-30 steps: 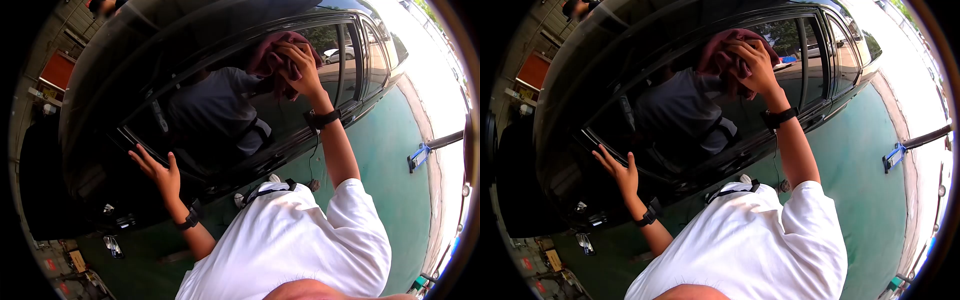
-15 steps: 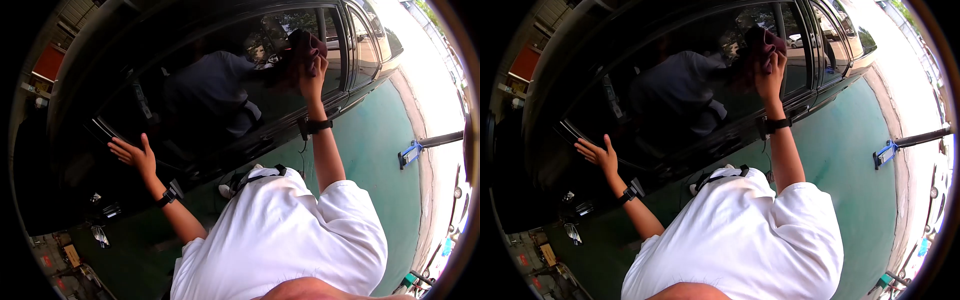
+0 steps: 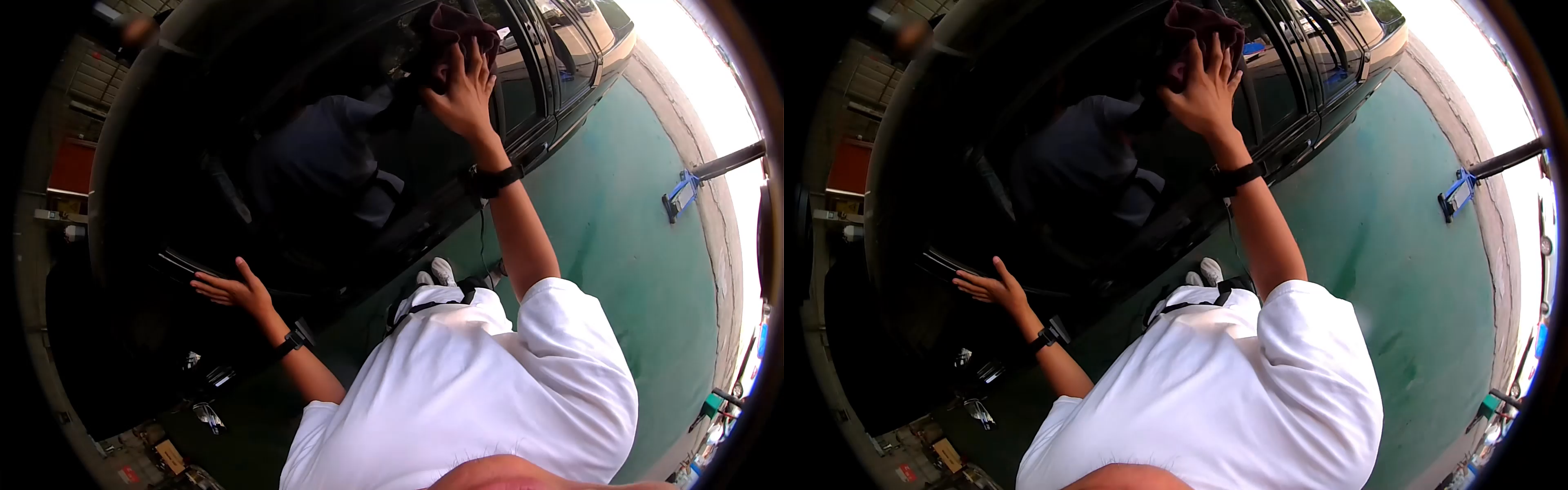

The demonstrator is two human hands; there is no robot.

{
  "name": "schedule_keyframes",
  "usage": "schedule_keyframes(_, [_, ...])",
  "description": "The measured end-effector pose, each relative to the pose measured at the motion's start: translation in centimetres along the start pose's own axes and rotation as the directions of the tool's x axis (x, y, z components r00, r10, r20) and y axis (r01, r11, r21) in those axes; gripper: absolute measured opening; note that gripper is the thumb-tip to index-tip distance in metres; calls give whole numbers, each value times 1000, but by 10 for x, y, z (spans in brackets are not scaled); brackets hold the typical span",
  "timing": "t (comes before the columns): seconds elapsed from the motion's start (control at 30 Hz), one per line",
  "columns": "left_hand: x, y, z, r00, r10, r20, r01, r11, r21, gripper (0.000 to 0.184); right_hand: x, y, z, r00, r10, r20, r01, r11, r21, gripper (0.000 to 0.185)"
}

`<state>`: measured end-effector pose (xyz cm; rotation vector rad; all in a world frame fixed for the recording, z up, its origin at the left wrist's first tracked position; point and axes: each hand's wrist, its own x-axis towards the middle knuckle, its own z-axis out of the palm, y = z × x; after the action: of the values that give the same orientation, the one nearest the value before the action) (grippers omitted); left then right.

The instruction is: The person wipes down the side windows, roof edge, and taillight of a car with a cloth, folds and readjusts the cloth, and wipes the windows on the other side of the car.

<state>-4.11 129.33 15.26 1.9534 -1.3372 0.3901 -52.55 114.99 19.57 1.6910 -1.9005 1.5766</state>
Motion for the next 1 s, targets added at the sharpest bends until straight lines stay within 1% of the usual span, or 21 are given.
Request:
schedule_keyframes(0.03, [5, 2, -1, 1000, 22, 14, -22, 1000, -5, 105, -10, -8, 3, 997, 63, 52, -49, 971, -234, 74])
schedule_keyframes(0.07, [3, 3, -4, 1000, 6, 27, -6, 1000, 4, 108, -22, -2, 5, 995, 81, 51, -65, 966, -251, 74])
schedule_keyframes(0.13, [-1, 8, -2, 999, -24, 44, 24, 1000, -3, 110, -47, 18, 17, 999, 32, -19, -33, 999, -31, 78])
schedule_keyframes(0.17, [-1, 9, -4, 998, -26, 52, 26, 1000, -9, 111, -65, 27, 19, 999, 31, -12, -31, 999, -40, 78])
schedule_keyframes(0.23, [-1, 7, -7, 997, -38, 60, 39, 999, -10, 112, -111, 48, 16, 985, 151, 81, -150, 988, -21, 80])
schedule_keyframes(0.3, [-1, 9, -7, 998, -23, 63, 25, 999, -31, 113, -165, 76, 18, 956, 271, 112, -269, 963, -36, 79])
schedule_keyframes(0.37, [-1, 11, -8, 998, -23, 65, 26, 999, -33, 116, -207, 91, 14, 852, 478, 214, -490, 872, 1, 75])
schedule_keyframes(0.47, [2, 14, -8, 997, 9, 78, -4, 998, -60, 119, -217, 94, 9, 841, 477, 257, -488, 873, -23, 70])
schedule_keyframes(0.5, [0, 14, -10, 995, 10, 97, -5, 999, -54, 119, -207, 95, 9, 851, 461, 252, -472, 881, -19, 69])
schedule_keyframes(0.53, [-4, 11, -16, 991, -24, 129, 25, 1000, -13, 119, -184, 90, 8, 861, 446, 247, -456, 890, -17, 68])
schedule_keyframes(0.57, [-4, 11, -18, 991, 26, 135, -24, 1000, -18, 117, -162, 76, 6, 895, 409, 178, -417, 909, 10, 65])
schedule_keyframes(0.6, [-3, 11, -16, 988, 91, 126, -86, 995, -40, 116, -145, 69, 6, 946, 306, 102, -313, 948, 58, 62])
schedule_keyframes(0.63, [0, 10, -15, 988, 92, 126, -87, 995, -41, 116, -126, 62, 7, 946, 307, 102, -314, 948, 58, 62])
schedule_keyframes(0.7, [-4, 5, -19, 976, 122, 179, -127, 992, 20, 112, -115, 54, 4, 944, 309, 114, -303, 950, -70, 60])
schedule_keyframes(0.73, [-6, 5, -17, 976, 113, 186, -120, 993, 23, 112, -118, 57, 4, 943, 309, 124, -301, 951, -75, 60])
schedule_keyframes(0.8, [-10, 7, -21, 967, 104, 232, -128, 988, 91, 105, -132, 62, -1, 933, 279, 227, -234, 950, -206, 61])
schedule_keyframes(0.83, [-13, 5, -22, 969, 95, 228, -121, 988, 101, 105, -147, 70, 1, 933, 273, 236, -229, 953, -198, 61])
schedule_keyframes(0.9, [-21, -1, -17, 957, 95, 273, -131, 985, 117, 102, -195, 92, 12, 807, 426, 408, -305, 894, -330, 60])
schedule_keyframes(0.93, [-30, 0, -20, 955, 86, 282, -105, 993, 54, 100, -221, 90, 8, 839, 299, 455, -167, 937, -307, 60])
schedule_keyframes(0.97, [-45, 4, -23, 955, 86, 283, -107, 992, 60, 100, -248, 84, 0, 852, 168, 495, -26, 960, -280, 59])
schedule_keyframes(1.0, [-66, 11, -35, 951, 39, 308, 0, 992, -124, 97, -273, 68, -12, 836, 84, 543, 40, 976, -212, 59])
